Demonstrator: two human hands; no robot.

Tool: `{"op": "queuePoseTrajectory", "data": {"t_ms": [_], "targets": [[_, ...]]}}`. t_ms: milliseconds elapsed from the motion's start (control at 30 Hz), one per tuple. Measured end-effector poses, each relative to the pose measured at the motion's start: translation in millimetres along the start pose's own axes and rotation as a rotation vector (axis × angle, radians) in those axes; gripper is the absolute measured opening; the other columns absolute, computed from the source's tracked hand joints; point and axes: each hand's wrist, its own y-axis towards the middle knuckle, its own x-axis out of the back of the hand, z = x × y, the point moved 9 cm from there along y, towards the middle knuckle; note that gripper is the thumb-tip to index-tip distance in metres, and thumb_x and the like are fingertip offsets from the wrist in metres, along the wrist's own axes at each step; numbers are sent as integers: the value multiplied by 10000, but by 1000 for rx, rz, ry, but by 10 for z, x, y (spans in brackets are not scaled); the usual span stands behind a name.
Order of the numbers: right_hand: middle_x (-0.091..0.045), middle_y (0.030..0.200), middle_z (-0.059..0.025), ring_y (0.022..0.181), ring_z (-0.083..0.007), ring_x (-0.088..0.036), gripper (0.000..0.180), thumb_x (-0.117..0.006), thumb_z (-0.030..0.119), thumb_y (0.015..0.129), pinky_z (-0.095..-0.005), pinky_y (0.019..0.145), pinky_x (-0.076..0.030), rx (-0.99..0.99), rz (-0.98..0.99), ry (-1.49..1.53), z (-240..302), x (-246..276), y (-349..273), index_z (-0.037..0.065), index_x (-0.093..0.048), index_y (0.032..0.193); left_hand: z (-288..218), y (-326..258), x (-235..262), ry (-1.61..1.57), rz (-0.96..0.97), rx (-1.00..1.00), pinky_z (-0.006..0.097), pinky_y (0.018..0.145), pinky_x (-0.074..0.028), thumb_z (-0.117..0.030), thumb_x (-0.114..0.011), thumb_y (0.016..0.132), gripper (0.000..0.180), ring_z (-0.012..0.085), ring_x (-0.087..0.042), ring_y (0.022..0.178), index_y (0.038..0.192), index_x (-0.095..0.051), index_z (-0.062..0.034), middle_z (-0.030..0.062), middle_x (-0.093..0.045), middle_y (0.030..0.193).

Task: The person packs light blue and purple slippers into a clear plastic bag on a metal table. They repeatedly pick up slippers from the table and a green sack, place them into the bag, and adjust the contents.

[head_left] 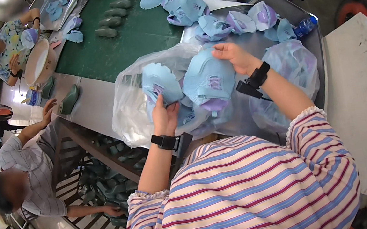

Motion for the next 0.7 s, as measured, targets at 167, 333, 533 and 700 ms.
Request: {"op": "queuePoseTrajectory", "data": {"t_ms": [167, 333, 533, 700], "targets": [[-605, 934, -41, 832, -103, -559, 269, -599, 196, 824, -255, 758, -440, 76, -48, -126, 505, 347, -111, 9, -570, 1015, -194, -198, -94, 31, 24, -166, 425, 915, -377, -153, -511, 861, 392, 301, -477, 1025, 1149, -293, -1, 133, -414, 1132], [-605, 932, -36, 854, -117, -552, 331, -619, 219, 802, -268, 750, -439, 274, -219, -382, 1217, 726, -262, -5, -557, 1037, -215, -494, -316, 173, 60, -269, 395, 948, -359, -128, -511, 854, 413, 261, -456, 1054, 1155, -258, 1, 139, -400, 1130], [-489, 1049, -140, 950, -269, -507, 652, -704, 345, 678, -354, 817, -408, 752, -422, -1539, 1763, 595, -411, 75, -442, 1211, -344, -655, -652, 406, 173, -546, 258, 775, -382, -49, -530, 802, 463, 148, -468, 899, 1146, -223, -3, 114, -426, 1050], [-482, 1164, -105, 1053, -209, -488, 572, -698, 103, 691, -315, 822, -439, 419, 127, -695, 486, -719, -28, 31, -424, 1188, -147, -806, -961, 505, 307, -547, 286, 874, -357, 0, -506, 782, 507, 189, -441, 1060, 1188, -203, 12, 161, -401, 1147]]}}
